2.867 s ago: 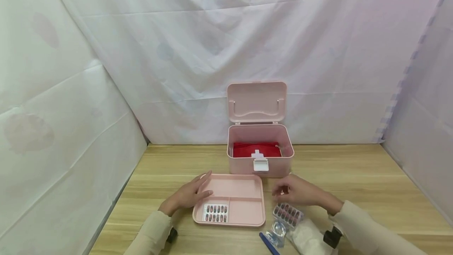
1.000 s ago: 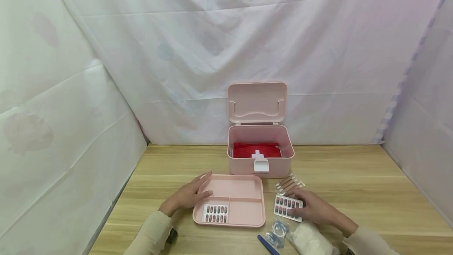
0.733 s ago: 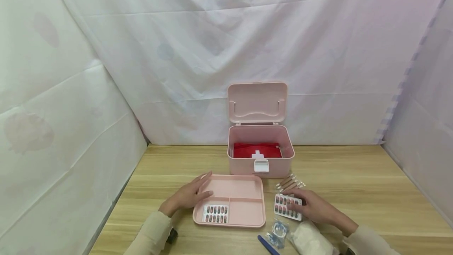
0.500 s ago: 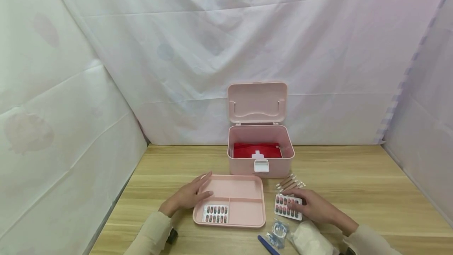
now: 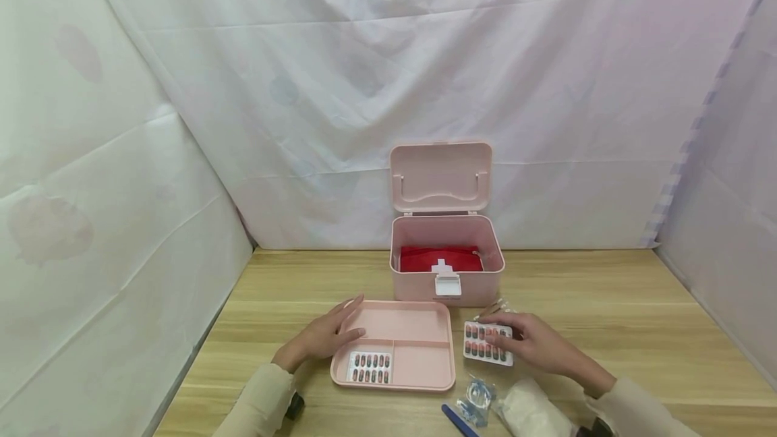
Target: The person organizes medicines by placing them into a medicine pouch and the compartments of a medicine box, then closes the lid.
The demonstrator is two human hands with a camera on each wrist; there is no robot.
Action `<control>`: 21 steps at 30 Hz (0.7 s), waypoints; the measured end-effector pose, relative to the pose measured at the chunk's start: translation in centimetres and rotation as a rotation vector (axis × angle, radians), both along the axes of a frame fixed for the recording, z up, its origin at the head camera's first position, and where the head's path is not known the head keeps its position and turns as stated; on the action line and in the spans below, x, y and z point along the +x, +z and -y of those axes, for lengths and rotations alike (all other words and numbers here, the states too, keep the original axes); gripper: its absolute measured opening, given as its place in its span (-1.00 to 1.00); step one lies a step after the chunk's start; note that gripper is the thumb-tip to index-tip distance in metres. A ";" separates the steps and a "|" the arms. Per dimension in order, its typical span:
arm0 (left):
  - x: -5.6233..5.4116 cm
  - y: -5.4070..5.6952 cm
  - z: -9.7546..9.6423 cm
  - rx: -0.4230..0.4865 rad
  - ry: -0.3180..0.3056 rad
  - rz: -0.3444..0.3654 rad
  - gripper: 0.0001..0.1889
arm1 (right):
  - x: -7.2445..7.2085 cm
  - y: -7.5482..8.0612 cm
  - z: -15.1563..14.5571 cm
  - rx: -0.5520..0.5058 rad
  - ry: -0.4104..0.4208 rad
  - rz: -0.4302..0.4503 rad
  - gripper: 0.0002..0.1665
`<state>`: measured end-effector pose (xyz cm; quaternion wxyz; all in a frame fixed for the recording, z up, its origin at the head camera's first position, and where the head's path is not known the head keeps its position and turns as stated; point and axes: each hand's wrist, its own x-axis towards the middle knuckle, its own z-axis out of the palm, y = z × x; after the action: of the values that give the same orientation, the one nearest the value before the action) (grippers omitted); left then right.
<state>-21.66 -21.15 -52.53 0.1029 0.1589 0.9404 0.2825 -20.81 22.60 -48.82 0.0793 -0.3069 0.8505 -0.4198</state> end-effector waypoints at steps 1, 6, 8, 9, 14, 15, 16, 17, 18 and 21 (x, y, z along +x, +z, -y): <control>0.0 0.0 0.0 0.001 0.002 0.001 -0.25 | 0.0 0.3 0.4 -0.005 0.008 0.008 -0.58; 0.1 0.0 0.0 0.010 -0.006 0.000 -0.25 | -0.2 1.7 2.4 -0.007 0.054 0.011 -0.59; 0.1 0.0 0.0 0.013 -0.012 0.001 -0.24 | -0.3 2.2 3.4 -0.024 0.085 -0.008 -0.60; 0.1 0.0 0.0 0.016 -0.014 0.000 -0.24 | -0.3 2.5 3.9 -0.032 0.102 -0.023 -0.61; 0.1 -0.1 0.1 0.013 -0.010 0.007 -0.24 | -0.5 3.3 6.8 -0.035 0.189 -0.107 -0.60; 0.1 -0.1 0.2 0.012 -0.012 0.005 -0.24 | -0.6 3.4 7.3 -0.029 0.206 -0.122 -0.61; 0.0 -0.1 0.2 0.008 -0.015 0.004 -0.24 | -0.6 3.4 7.9 -0.024 0.224 -0.131 -0.61; 0.0 -0.1 0.2 0.008 -0.018 0.003 -0.23 | -0.7 3.5 8.4 -0.018 0.239 -0.133 -0.61; 0.0 0.0 0.2 0.006 -0.021 0.002 -0.23 | -0.7 3.5 8.8 -0.013 0.251 -0.122 -0.61; -0.1 0.0 0.2 0.003 -0.021 0.011 -0.23 | -0.9 3.4 10.1 0.002 0.272 -0.080 -0.60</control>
<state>-21.76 -21.35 -52.51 0.1109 0.1674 0.9376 0.2839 -21.69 12.51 -45.42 0.1017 -0.4356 0.8040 -0.3917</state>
